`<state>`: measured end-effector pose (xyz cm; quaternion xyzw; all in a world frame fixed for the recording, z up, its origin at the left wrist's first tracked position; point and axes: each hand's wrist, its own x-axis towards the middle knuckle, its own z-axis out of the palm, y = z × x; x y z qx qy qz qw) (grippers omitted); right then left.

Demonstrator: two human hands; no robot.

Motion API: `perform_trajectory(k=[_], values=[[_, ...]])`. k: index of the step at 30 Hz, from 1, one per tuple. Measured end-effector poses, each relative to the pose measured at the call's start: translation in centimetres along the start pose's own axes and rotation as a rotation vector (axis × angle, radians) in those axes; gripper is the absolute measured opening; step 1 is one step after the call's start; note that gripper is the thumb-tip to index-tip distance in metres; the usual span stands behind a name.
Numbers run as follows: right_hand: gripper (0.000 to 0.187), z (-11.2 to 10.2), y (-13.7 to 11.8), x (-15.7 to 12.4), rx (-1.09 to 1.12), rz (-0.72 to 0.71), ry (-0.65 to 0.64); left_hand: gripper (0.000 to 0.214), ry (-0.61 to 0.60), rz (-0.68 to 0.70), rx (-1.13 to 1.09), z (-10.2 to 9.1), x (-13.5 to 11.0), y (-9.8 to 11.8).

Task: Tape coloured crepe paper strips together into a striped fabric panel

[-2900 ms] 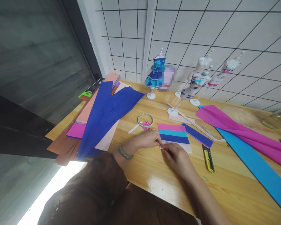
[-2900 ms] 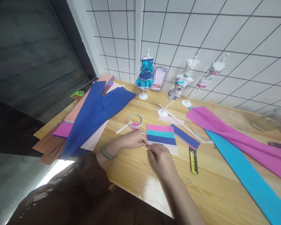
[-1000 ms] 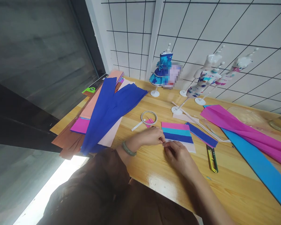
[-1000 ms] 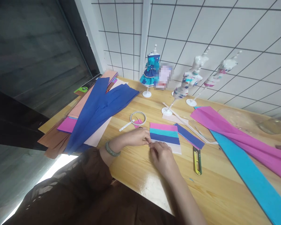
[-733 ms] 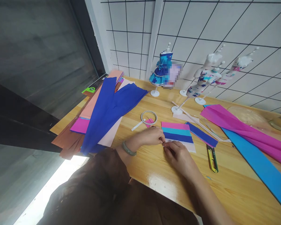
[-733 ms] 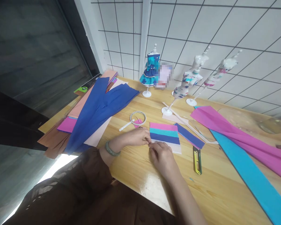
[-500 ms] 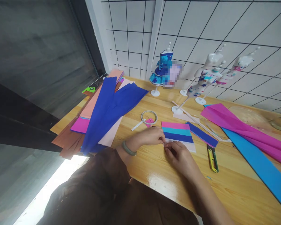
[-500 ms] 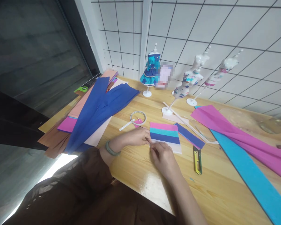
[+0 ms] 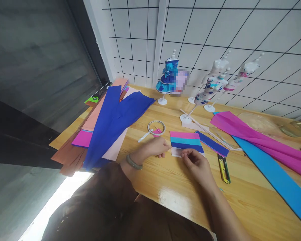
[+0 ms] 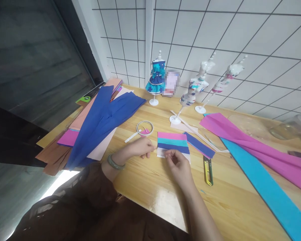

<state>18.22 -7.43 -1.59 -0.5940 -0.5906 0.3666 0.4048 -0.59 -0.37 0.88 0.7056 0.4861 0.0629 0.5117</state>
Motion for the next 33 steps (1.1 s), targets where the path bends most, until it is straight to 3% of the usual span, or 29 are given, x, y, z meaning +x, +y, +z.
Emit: perform_trajectory(k=[3,7,10,15,22,26,30,33], values=[[0.026,-0.1,-0.1,0.2,0.077,0.034,0.055,0.030,-0.117,-0.063,-0.121,0.5,0.1,0.3],[0.026,-0.4,-0.1,0.4,0.123,0.049,0.077,0.025,-0.145,-0.037,-0.237,1.0,0.5,0.7],[0.025,-0.6,-0.2,0.5,0.158,0.063,0.086,0.023,-0.103,0.010,-0.327,1.1,0.8,0.7],[0.025,-0.9,-0.7,0.7,0.206,0.085,0.104,0.037,0.125,0.001,-0.204,0.9,1.1,-0.1],[0.026,-1.0,-0.9,0.9,0.266,0.095,0.122,0.024,0.026,-0.025,-0.253,1.5,0.9,0.5],[0.026,-0.9,-1.0,0.9,0.281,0.104,0.134,0.019,0.094,-0.004,-0.340,2.0,1.2,0.8],[0.026,-1.0,-1.0,0.8,0.293,0.108,0.171,0.021,0.220,0.146,-0.413,2.1,1.6,0.8],[0.028,-1.0,-1.2,0.7,0.295,0.104,0.196,0.023,0.183,0.170,-0.496,2.1,1.8,0.4]])
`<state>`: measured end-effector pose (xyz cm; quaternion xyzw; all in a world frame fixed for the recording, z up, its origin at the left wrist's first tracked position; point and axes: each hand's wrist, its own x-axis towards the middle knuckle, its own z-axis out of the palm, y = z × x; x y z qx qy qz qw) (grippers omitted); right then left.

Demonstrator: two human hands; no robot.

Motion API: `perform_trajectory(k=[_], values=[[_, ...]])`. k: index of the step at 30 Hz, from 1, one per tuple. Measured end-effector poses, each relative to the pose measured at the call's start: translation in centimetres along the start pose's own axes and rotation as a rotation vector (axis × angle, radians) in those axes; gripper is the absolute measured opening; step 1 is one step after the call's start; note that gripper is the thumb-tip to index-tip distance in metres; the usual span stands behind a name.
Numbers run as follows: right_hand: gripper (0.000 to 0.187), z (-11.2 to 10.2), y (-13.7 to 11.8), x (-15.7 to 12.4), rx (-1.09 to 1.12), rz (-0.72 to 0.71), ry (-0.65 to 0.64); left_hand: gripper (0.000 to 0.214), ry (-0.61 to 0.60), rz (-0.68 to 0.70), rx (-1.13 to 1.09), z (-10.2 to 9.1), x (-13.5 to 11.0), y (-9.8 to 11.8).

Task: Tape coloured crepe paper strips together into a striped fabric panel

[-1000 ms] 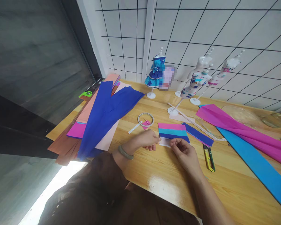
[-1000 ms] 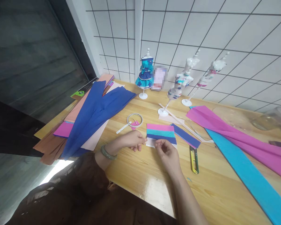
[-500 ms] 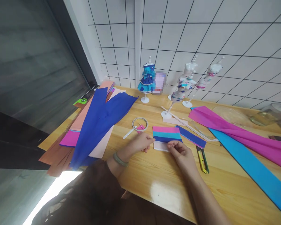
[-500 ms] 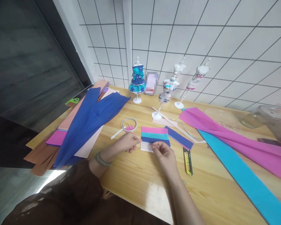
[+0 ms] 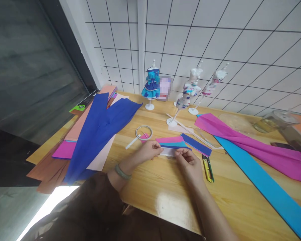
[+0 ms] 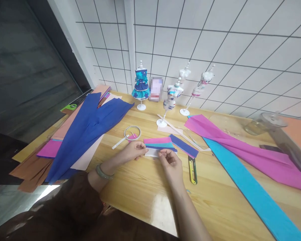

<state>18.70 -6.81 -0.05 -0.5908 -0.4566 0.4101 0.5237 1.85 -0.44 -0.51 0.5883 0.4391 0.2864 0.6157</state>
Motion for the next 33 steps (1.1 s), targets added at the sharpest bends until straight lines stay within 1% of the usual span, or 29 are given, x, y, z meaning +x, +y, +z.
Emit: perform_trajectory(k=[2,5,8,11,16,21,26,33], values=[[0.028,0.2,-0.1,-0.2,-0.013,0.011,-0.036,0.023,-0.040,-0.044,-0.062,-0.1,0.0,-0.2],[0.029,0.7,-0.1,-0.7,-0.042,0.049,-0.169,0.019,-0.056,-0.094,-0.120,-0.2,0.1,-0.3],[0.033,1.3,0.4,-0.9,-0.060,0.084,-0.274,0.018,-0.054,-0.099,-0.136,0.0,-0.1,0.0],[0.036,1.5,1.0,-0.8,-0.069,0.110,-0.323,0.019,-0.044,-0.086,-0.170,0.1,-0.3,0.4],[0.035,1.3,1.1,-0.6,-0.084,0.121,-0.349,0.021,-0.072,-0.090,-0.204,0.3,-0.5,0.8],[0.035,1.4,0.8,-0.5,-0.100,0.109,-0.350,0.025,-0.130,-0.052,-0.199,0.4,-0.4,0.5],[0.034,1.4,0.6,-0.6,-0.116,0.108,-0.358,0.031,-0.135,-0.035,-0.227,0.5,-0.3,0.1],[0.032,1.3,0.4,-0.6,-0.112,0.113,-0.371,0.032,-0.145,-0.024,-0.224,0.5,-0.3,0.0]])
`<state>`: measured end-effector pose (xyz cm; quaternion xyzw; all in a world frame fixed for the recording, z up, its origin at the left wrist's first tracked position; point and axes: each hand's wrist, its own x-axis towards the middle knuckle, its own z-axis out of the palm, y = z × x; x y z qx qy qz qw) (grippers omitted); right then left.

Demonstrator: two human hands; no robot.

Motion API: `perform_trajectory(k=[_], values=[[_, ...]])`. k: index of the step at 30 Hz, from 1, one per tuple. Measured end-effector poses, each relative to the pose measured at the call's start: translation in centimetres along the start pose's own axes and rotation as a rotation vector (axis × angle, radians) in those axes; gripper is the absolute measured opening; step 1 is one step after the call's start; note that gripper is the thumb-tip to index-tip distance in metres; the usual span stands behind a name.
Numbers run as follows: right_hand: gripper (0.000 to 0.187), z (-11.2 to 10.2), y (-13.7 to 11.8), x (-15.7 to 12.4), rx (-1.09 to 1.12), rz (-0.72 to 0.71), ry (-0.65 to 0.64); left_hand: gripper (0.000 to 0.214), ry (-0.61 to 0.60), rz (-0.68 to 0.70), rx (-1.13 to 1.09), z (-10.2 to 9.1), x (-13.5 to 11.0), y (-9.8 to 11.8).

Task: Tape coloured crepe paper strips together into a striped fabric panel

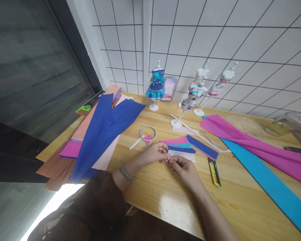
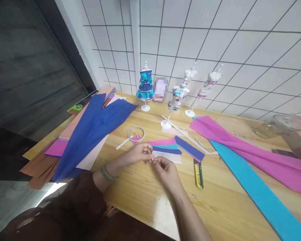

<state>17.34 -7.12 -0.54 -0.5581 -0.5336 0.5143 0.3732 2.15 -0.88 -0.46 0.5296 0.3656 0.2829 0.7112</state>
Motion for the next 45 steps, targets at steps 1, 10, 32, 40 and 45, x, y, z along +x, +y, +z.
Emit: perform_trajectory(k=[1,10,32,40,45], values=[[0.032,0.0,0.0,0.0,0.002,0.002,-0.002,0.032,-0.002,-0.001,0.000,0.0,0.0,0.0],[0.033,-0.1,0.0,0.0,0.033,0.005,0.018,0.031,-0.005,-0.013,0.044,0.0,-0.3,0.5],[0.038,0.0,-0.1,0.1,0.121,0.036,0.096,0.021,-0.003,0.395,0.837,0.4,-1.7,1.7],[0.038,0.0,0.2,0.2,0.121,0.036,0.106,0.022,0.001,0.420,0.895,0.5,-1.9,1.9],[0.039,0.1,0.1,0.2,0.128,0.031,0.113,0.023,0.010,0.431,0.903,0.5,-1.9,1.7]])
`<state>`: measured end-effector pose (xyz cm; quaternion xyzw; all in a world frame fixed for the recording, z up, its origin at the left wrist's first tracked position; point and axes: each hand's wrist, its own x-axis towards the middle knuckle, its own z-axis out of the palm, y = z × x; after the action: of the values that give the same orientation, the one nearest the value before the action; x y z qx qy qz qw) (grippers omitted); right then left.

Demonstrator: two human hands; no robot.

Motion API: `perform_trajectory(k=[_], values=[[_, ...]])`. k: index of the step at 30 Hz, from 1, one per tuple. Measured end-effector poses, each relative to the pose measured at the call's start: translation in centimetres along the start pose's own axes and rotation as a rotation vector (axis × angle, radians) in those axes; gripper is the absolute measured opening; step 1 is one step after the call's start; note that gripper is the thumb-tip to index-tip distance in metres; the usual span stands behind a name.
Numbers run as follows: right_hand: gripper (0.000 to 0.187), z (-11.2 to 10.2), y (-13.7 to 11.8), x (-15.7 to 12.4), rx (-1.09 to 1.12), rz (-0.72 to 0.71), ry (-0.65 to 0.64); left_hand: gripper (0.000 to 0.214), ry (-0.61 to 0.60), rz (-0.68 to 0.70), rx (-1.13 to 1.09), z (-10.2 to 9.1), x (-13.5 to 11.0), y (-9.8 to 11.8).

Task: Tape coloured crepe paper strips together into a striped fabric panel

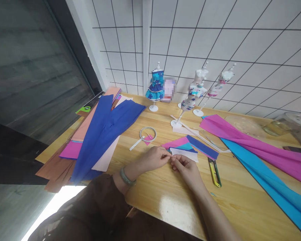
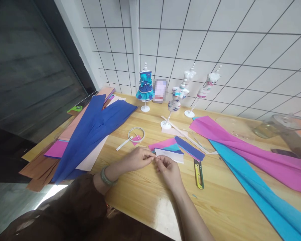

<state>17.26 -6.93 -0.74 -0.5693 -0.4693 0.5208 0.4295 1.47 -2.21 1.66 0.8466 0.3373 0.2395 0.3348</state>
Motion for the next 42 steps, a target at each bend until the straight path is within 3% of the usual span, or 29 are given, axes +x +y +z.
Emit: perform_trajectory(k=[42], values=[[0.037,-0.02,0.09,0.05,0.010,0.002,-0.004,0.020,-0.005,0.032,0.048,0.06,-0.05,-0.25]])
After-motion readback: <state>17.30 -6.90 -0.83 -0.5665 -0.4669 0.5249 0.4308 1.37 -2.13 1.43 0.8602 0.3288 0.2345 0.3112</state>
